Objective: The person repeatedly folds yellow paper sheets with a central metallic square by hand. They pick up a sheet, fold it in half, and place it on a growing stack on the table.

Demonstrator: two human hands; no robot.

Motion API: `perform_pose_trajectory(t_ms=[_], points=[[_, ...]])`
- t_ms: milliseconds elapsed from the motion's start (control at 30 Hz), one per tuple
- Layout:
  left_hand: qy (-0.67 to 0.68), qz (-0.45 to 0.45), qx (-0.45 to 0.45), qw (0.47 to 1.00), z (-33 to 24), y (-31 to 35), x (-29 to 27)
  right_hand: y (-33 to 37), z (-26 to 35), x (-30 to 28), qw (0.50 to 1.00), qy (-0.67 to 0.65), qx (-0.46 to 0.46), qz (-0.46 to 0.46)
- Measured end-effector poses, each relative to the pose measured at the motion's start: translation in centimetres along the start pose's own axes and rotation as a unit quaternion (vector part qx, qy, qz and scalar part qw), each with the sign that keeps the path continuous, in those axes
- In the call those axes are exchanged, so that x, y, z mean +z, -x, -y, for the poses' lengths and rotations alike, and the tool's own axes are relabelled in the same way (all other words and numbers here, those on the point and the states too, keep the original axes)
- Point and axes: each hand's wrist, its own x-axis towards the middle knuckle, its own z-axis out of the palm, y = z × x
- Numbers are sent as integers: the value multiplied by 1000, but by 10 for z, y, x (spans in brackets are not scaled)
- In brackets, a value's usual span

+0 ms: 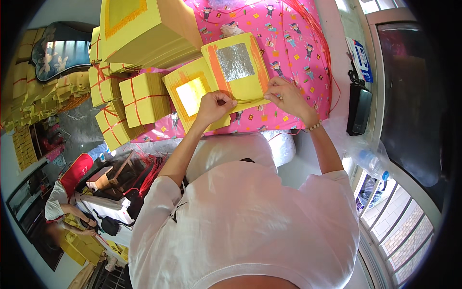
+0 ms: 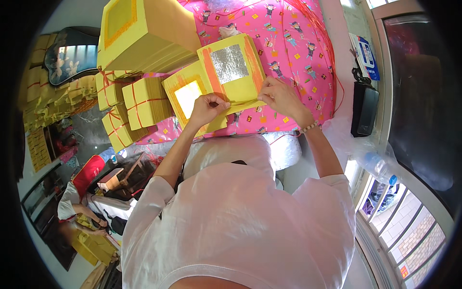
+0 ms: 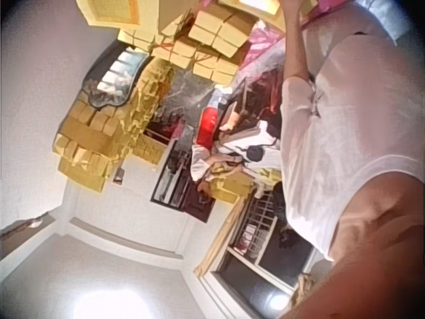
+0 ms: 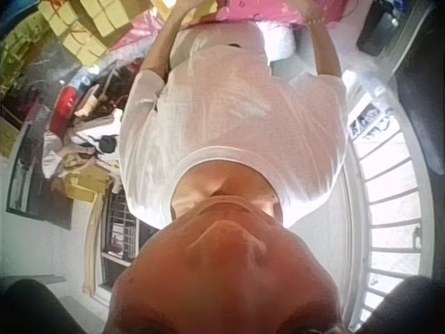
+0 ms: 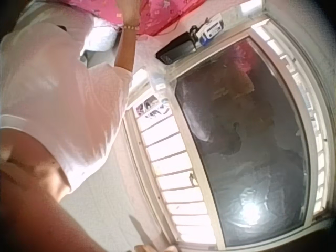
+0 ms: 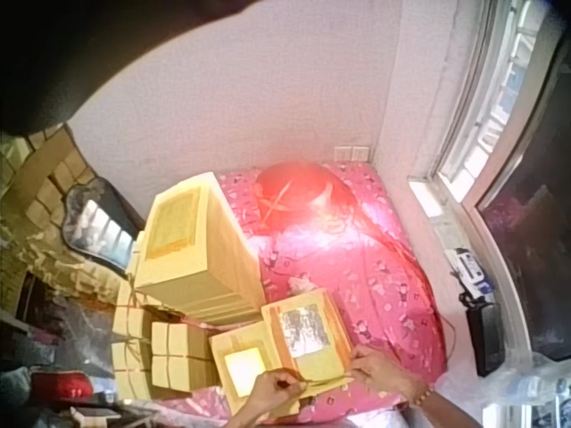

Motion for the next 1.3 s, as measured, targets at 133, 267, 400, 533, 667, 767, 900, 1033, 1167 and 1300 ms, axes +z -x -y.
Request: perform_pose_trajectory(t_ms=[133,267,400,533,667,767,900,1033,1167,1300], points=[[-2,7,7,1000,0,0,-1,2,3,1,1000,3,5,-11],[9,4,13,1000,0,0,0,4,3,6,998,4,-33,-58],[5,-2,2,1000,-9,5,-2,6,2,11,998,-12,-5,-64],[8,-13,10,1000,-8,5,1,6,-4,17,997,-15,-6,-79],[-1,-21,26,999,-1,3,4,9,-1,21,995,-37,23,-88],[-5,-27,35,999,1,2,5,11,0,24,994,-41,26,-99],[-18,-33,35,999,-2,4,5,14,5,27,992,39,-20,-120],[-4,-37,44,998,2,3,6,17,17,31,975,137,-66,-159],[-2,-39,59,997,5,2,7,17,19,42,984,112,-39,-132],[-1,-33,64,997,5,4,7,15,20,44,988,90,-31,-121]])
